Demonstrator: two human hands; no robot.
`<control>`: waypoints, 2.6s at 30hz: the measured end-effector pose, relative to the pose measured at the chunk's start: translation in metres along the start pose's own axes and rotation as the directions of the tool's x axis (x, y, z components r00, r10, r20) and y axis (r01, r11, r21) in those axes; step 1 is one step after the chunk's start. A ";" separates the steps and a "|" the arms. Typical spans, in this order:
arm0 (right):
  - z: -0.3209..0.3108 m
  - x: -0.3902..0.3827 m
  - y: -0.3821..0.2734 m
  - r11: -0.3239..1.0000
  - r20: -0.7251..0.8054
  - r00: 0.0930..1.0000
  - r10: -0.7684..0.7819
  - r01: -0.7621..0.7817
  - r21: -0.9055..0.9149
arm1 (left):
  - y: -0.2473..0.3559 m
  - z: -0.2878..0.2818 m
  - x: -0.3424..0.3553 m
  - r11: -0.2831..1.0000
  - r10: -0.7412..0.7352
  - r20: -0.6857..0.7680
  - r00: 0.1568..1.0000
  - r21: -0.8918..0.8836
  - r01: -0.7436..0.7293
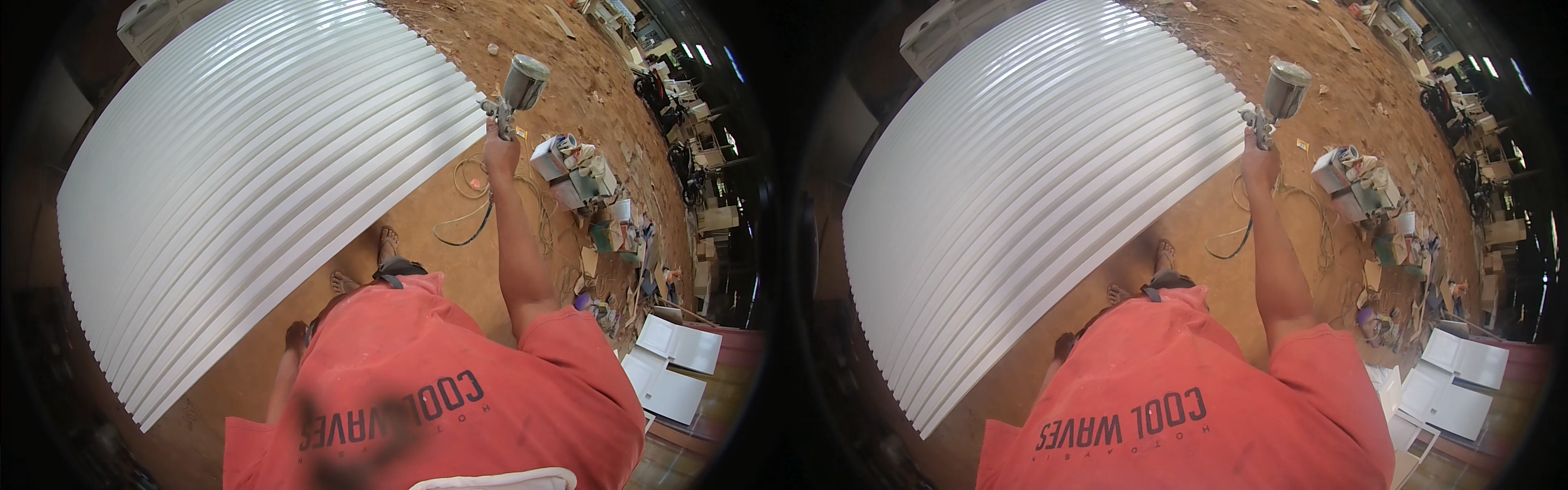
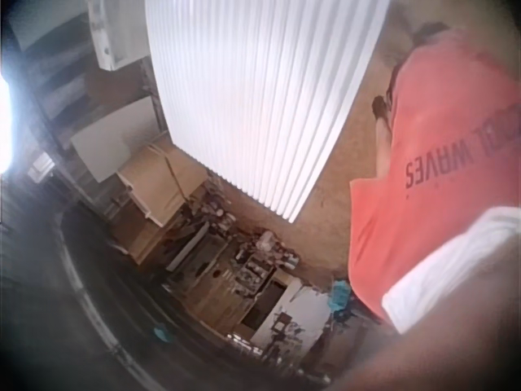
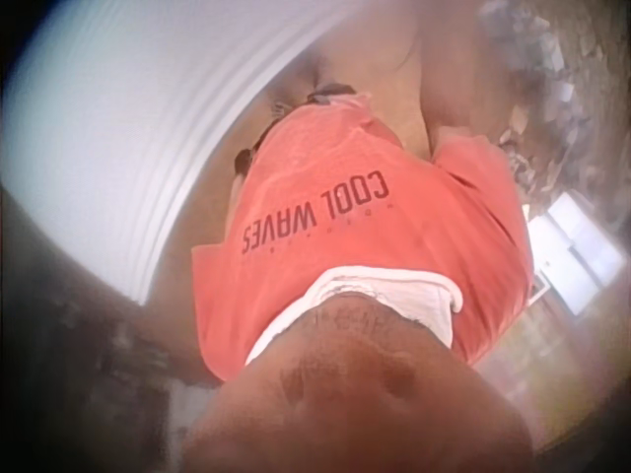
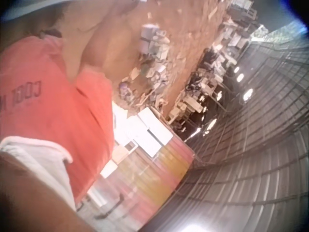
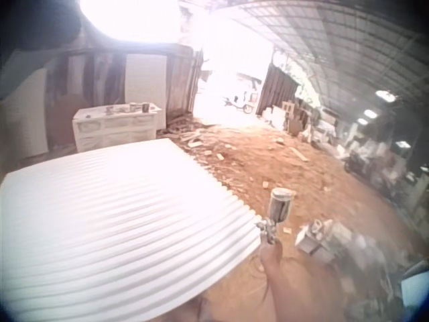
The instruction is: The person mixes white paint from a can into a spray gun reservoir and then uses the spray gun to apply a coat of white paint to a large corrugated metal or plastic panel on the workshop floor.
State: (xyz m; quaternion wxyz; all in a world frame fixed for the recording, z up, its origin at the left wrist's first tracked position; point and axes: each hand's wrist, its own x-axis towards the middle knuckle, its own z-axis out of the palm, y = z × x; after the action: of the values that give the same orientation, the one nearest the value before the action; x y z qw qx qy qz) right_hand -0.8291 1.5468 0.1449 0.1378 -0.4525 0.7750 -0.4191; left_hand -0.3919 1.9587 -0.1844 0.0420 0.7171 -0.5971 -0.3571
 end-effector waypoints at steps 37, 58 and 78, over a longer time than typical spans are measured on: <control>0.038 -0.087 -0.016 0.993 0.623 0.780 -0.062 -0.016 0.118 | 0.002 0.034 0.011 0.950 -0.046 0.272 0.961 0.310 -0.042; -0.038 0.030 0.046 0.974 0.076 0.973 0.217 -0.221 0.055 | 0.029 0.011 0.069 0.946 0.263 0.136 0.955 0.157 -0.283; -0.043 -0.209 -0.001 0.961 0.832 0.512 -0.212 -0.048 0.274 | 0.009 0.029 0.020 0.999 -0.017 0.157 0.987 -0.040 0.023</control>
State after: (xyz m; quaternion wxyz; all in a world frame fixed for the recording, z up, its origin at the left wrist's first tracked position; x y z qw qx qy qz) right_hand -0.7383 1.7400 0.1369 0.5392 -0.6137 0.5213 -0.2467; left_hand -0.4153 1.9489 -0.2105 0.0065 0.6918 -0.5836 -0.4252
